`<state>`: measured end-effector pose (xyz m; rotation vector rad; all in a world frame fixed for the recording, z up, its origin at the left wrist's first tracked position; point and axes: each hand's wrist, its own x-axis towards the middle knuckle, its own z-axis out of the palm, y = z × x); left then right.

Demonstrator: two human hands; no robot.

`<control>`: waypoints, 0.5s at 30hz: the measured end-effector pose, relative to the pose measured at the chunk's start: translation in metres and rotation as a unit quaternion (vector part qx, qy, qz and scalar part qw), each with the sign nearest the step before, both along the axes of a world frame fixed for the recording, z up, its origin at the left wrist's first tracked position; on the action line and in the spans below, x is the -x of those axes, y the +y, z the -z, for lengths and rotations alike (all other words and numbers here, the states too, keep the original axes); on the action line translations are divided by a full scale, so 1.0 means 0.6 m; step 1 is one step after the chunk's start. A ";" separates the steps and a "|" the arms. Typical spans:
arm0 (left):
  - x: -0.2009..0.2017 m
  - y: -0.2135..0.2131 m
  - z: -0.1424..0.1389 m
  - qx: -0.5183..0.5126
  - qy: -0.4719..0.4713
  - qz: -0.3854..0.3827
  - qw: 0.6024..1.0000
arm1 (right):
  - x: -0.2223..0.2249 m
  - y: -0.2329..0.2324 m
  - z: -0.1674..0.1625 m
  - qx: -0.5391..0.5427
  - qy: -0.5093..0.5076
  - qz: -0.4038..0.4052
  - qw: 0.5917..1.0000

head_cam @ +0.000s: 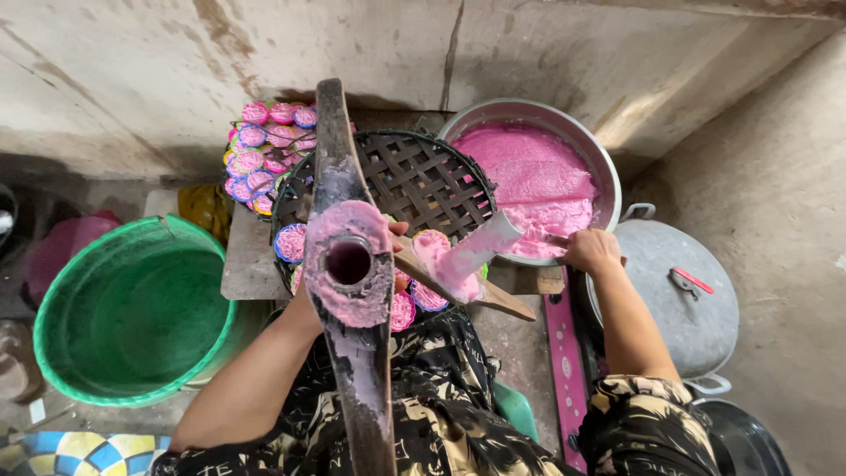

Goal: The person uses a wooden press to extrude pink paste into small colorful plastic molds arranged in a basket. They repeatedly scoop paste, press it through the tool, and place the formed pieces into the molds.

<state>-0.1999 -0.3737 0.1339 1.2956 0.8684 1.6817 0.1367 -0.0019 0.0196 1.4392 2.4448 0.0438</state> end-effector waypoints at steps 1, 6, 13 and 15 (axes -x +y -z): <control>0.001 -0.006 -0.004 -0.004 0.014 -0.007 1.000 | 0.010 0.002 0.009 0.018 0.015 0.000 1.000; -0.006 0.005 -0.024 -0.060 0.158 -0.087 0.982 | 0.054 0.012 0.030 0.039 0.019 -0.033 0.998; -0.021 0.021 -0.035 0.135 -0.200 0.051 0.969 | 0.025 0.018 0.017 0.084 0.093 -0.011 0.992; -0.021 0.018 -0.035 0.128 -0.181 0.050 0.974 | 0.008 0.019 0.014 0.084 0.114 -0.036 0.989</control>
